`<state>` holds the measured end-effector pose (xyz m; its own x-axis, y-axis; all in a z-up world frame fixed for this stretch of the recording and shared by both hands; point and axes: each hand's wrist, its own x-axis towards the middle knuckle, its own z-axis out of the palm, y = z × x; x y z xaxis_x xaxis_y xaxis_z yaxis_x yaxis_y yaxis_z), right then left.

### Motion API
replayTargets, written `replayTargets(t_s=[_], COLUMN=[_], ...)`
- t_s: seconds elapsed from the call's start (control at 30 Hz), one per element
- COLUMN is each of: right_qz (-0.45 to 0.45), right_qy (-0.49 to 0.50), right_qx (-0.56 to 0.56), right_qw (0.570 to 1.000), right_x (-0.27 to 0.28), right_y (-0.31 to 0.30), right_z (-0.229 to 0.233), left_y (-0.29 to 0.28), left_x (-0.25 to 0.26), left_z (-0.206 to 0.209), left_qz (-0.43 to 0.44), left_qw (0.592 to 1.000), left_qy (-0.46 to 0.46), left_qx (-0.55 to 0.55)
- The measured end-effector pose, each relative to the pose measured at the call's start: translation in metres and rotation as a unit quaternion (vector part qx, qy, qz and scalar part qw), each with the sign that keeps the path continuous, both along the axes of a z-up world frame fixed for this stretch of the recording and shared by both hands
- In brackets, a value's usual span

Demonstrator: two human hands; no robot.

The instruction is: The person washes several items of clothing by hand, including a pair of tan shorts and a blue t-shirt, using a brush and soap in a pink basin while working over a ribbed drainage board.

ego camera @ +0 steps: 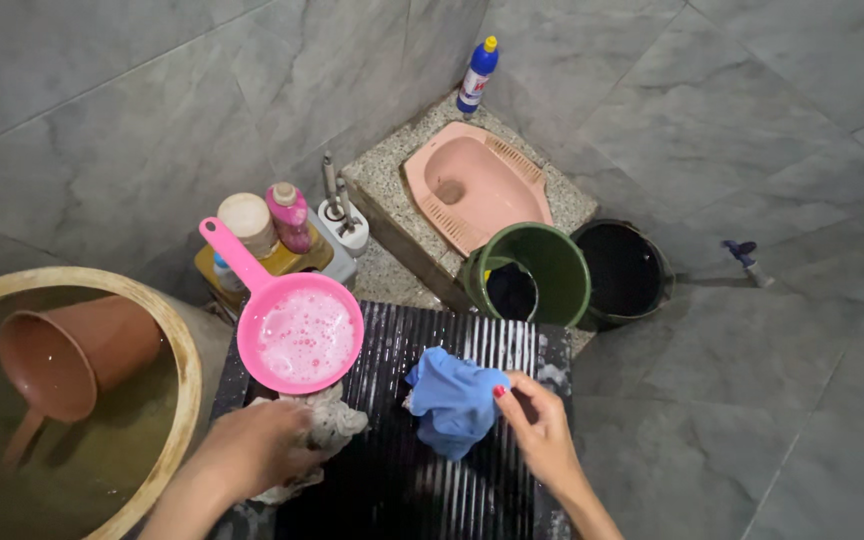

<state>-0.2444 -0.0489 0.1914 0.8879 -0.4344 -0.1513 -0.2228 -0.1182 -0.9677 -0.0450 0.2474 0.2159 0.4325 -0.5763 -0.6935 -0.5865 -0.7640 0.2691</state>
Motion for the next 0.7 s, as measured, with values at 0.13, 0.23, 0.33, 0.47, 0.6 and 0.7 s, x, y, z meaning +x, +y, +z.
replayTargets(t_s=[0.13, 0.23, 0.33, 0.47, 0.6, 0.7], right_qz=[0.104, 0.183, 0.202, 0.223, 0.165, 0.092], right_qy=[-0.066, -0.069, -0.068, -0.099, -0.006, 0.012], right_qx=[0.020, -0.016, -0.056, -0.124, -0.111, -0.108], right_qw=[0.992, 0.981, 0.975, 0.962, 0.980, 0.990], right_x=[0.010, 0.015, 0.019, 0.010, 0.002, -0.005], right_y=[-0.007, -0.013, -0.020, -0.022, -0.018, -0.019], right_z=[0.023, 0.033, 0.037, 0.039, 0.034, 0.019], left_y=[-0.076, -0.131, -0.153, -0.148, -0.142, -0.133], left_x=[-0.011, -0.002, 0.001, 0.005, 0.019, 0.019], left_z=[0.002, -0.031, -0.056, -0.057, -0.029, -0.016], left_qz=[-0.006, -0.074, -0.114, -0.095, -0.107, -0.086], left_qw=[0.879, 0.808, 0.822, 0.879, 0.866, 0.870], left_qy=[0.129, 0.091, 0.101, 0.059, 0.050, 0.096], left_qx=[-0.459, -0.578, -0.549, -0.464, -0.485, -0.476])
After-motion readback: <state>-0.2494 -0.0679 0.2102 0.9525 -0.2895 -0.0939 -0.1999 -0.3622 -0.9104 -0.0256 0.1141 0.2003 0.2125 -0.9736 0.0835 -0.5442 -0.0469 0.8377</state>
